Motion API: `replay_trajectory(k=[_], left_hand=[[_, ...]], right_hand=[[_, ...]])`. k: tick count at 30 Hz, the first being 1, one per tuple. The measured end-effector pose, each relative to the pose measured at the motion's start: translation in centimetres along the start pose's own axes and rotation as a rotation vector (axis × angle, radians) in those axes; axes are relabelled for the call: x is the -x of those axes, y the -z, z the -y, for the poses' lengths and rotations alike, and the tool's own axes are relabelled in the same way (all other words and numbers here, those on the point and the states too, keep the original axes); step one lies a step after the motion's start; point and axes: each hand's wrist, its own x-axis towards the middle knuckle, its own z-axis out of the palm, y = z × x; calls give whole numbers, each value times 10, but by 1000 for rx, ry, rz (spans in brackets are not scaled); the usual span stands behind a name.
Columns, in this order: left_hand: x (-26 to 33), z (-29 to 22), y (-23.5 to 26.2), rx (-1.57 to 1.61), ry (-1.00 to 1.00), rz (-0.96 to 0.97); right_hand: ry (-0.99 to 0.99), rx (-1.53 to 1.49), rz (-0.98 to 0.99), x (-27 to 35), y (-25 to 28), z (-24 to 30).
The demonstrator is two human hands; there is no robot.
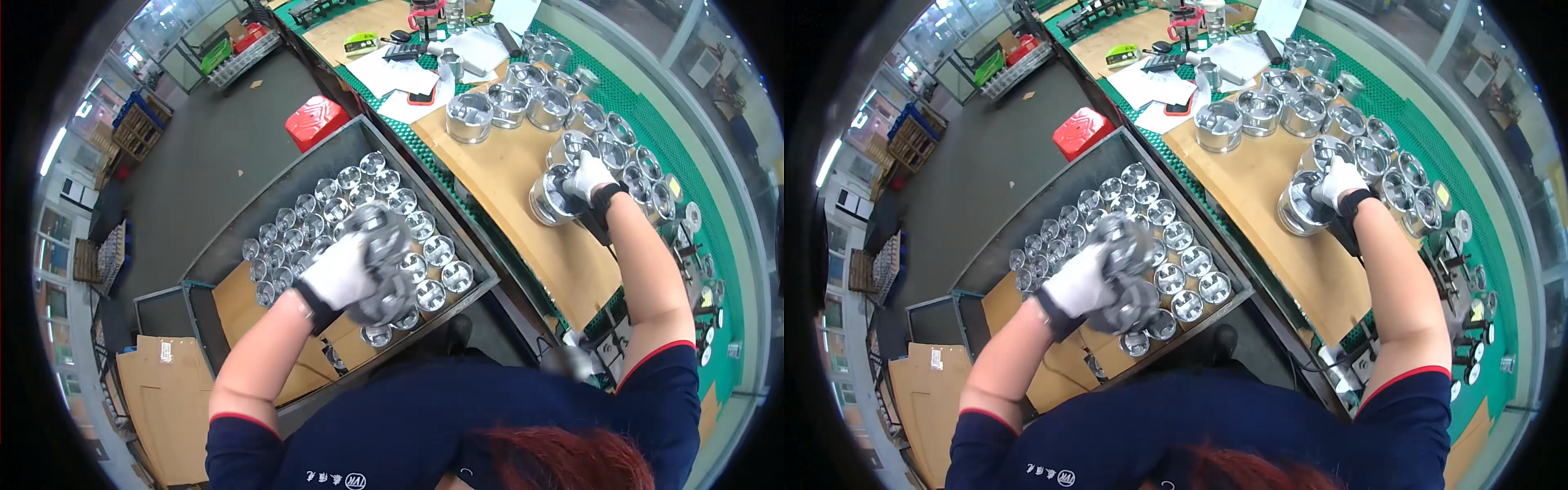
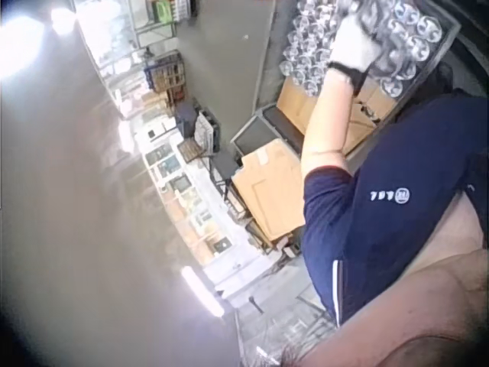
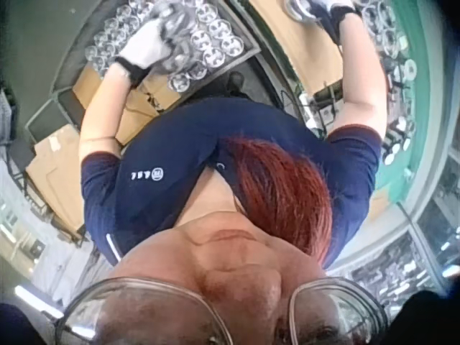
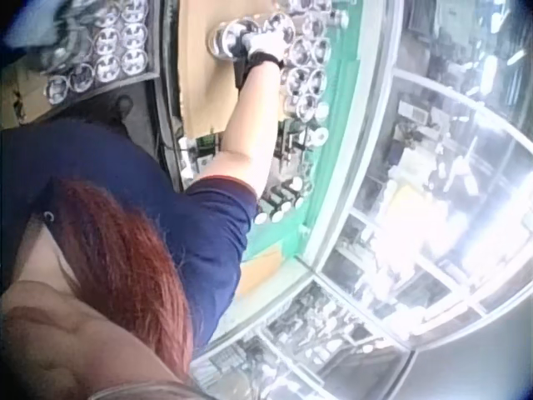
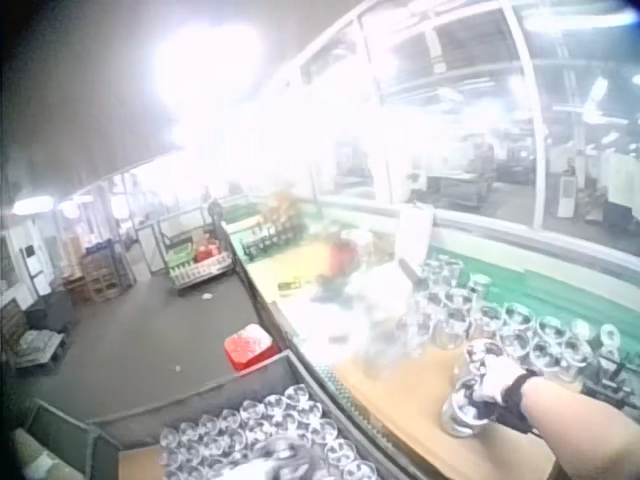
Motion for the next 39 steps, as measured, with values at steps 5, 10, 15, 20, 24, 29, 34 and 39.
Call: replay_trajectory(k=[5, 10, 15, 20, 24, 29, 34, 39], left_hand=[[-136, -74, -27, -190, -240, 14], [-238, -131, -60, -435, -255, 61], [-294, -153, -85, -535, -194, 132], [-265, -136, -68, -378, -371, -44], [-194, -74, -23, -21, -566, -96], [-52, 112, 19, -136, 152, -216], [111, 306, -26, -262, 820, 80], [172, 411, -112, -140, 957, 253]], right_hand=[[28, 22, -20, -37, -26, -16], [113, 66, -15, -36, -30, -25], [88, 95, -9, -36, -28, -24], [120, 78, -54, -42, -37, -26], [264, 53, -187, -46, -46, -33], [531, -183, -249, -6, -33, -53], [564, -277, -347, 102, -77, -27], [214, -10, -121, 128, -166, -37]])
